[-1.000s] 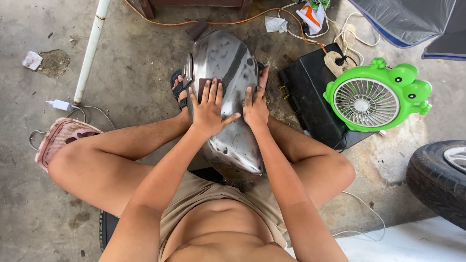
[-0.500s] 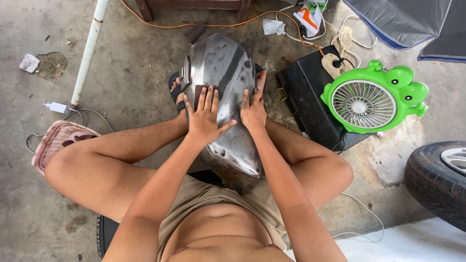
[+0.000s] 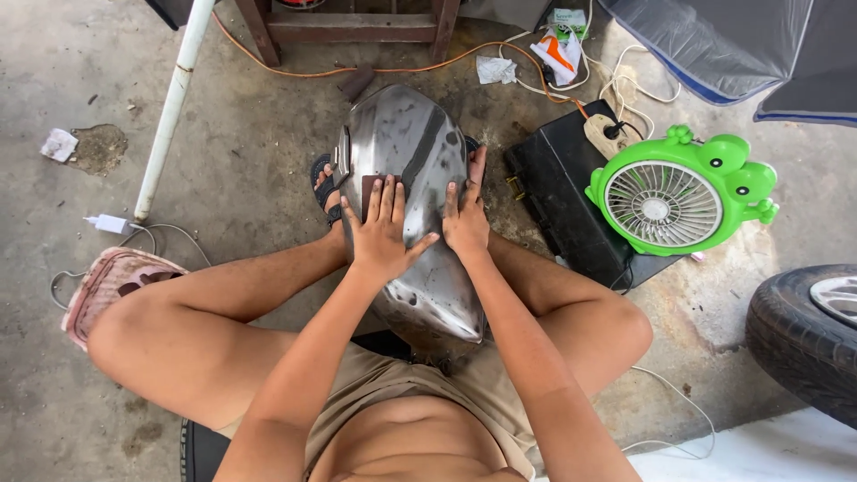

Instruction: The person is hand-sanding a metal motorcycle tank to remove old paint and prepare the surface.

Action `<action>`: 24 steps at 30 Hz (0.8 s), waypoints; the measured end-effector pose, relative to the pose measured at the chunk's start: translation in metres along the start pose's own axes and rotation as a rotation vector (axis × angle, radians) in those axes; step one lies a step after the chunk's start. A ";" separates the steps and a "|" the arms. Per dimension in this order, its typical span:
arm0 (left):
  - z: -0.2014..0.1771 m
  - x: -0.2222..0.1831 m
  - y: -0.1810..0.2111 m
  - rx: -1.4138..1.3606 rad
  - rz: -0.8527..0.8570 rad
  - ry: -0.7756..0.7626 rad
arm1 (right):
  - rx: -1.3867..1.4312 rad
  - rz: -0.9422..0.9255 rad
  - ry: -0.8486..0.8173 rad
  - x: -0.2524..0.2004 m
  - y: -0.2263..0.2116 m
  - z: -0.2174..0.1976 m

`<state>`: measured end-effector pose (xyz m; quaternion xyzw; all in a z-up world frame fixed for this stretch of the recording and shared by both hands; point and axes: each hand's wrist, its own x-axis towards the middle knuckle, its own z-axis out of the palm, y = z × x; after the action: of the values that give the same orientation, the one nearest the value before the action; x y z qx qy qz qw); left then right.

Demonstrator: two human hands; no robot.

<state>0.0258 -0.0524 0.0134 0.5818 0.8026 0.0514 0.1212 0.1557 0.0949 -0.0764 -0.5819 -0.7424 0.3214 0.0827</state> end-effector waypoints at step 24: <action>-0.003 0.050 -0.007 0.059 0.013 0.051 | 0.077 0.069 0.006 0.003 -0.002 -0.002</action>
<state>0.0041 -0.0071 0.0079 0.5888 0.8028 0.0436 0.0832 0.1542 0.0978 -0.0746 -0.6044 -0.7089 0.3506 0.0962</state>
